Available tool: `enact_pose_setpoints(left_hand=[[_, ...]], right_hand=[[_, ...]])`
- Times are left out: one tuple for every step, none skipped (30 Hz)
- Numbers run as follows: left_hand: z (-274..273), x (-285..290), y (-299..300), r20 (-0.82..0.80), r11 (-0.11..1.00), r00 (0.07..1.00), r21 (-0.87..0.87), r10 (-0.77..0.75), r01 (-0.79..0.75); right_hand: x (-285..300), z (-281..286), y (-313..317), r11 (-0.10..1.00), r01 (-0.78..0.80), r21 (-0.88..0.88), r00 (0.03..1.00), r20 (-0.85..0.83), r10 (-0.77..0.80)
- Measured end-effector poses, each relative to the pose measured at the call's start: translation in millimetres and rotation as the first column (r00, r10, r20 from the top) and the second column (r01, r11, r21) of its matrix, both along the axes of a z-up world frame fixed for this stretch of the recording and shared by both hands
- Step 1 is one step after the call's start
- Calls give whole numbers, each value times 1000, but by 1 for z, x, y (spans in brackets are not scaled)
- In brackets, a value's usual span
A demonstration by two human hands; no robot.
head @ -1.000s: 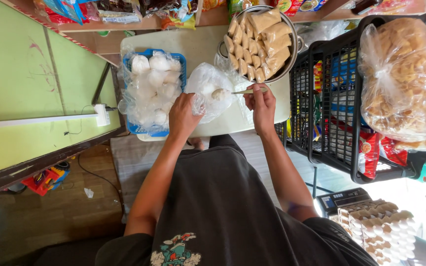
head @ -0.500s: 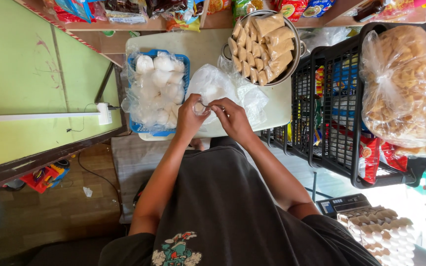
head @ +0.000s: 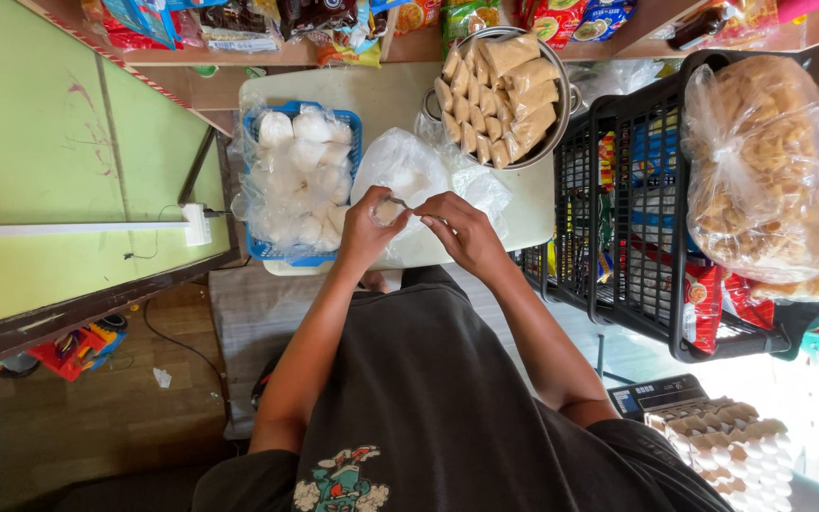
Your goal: Transfer white powder from a large bag into small individual plastic bags using a spoon.
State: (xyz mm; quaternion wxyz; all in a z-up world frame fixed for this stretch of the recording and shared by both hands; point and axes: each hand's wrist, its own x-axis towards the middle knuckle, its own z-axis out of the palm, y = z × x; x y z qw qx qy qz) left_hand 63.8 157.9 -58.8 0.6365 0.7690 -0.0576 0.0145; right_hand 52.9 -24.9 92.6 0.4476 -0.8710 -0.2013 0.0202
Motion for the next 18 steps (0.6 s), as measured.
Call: enact_pose_setpoints(left_hand=[[8,-1,2,-1,1000,1000,-1,0,0],[16,-2,4,-2,998,998,3,-61,61],[23,-1,5,0,992,992,8,-123,123],[29,-1,8,1,992,992,7,-122,122],[34,-2,11,-53,981,980,-23,-193,192],[39,-2,15,-105,965,959,-57,-263,258],[37,-3,16,-104,965,960,-57,-261,257],[35,-4,18,-156,959,947,-92,-281,269],[34,-4,19,-206,952,931,-127,-301,280],[33,-5,20,-205,952,932,-126,-299,278],[32,-6,21,-227,958,933,-126,-280,257],[31,-8,22,-249,963,933,-127,-261,236],[28,-7,23,-246,964,934,-127,-261,236],[26,-7,23,-221,965,942,-130,-253,229],[24,-8,24,-198,966,949,-134,-246,223],[25,-9,24,-198,966,949,-135,-246,222],[27,-9,24,-175,968,956,-128,-237,216],[28,-8,25,-151,970,962,-121,-227,210]], right_hand=[[0,-1,0,1000,0,-1,1000,-1,0],[0,-1,-1,1000,-13,3,1000,-15,13],[1,-2,-1,1000,-25,8,999,-26,25],[0,-3,-1,1000,-25,8,999,-25,25],[0,-3,-1,1000,-24,4,999,-38,24],[0,-4,0,1000,-22,1,998,-52,22],[0,-4,-2,1000,-24,1,998,-51,24],[-1,-5,-3,1000,-13,11,999,-46,14],[0,-5,-5,1000,-3,22,999,-41,4],[0,-5,-7,1000,-5,23,999,-40,6],[-1,-5,-9,999,-2,48,1000,-11,3],[-2,-5,-11,997,0,72,1000,18,-1],[-2,-7,-13,997,-1,72,1000,21,0],[-2,-10,-15,992,27,121,998,52,-33],[-3,-12,-18,984,54,170,995,78,-68],[-3,-17,-19,984,53,169,995,78,-67],[-3,-22,-20,951,91,294,994,23,-103],[-2,-26,-22,901,133,412,991,-37,-129]])
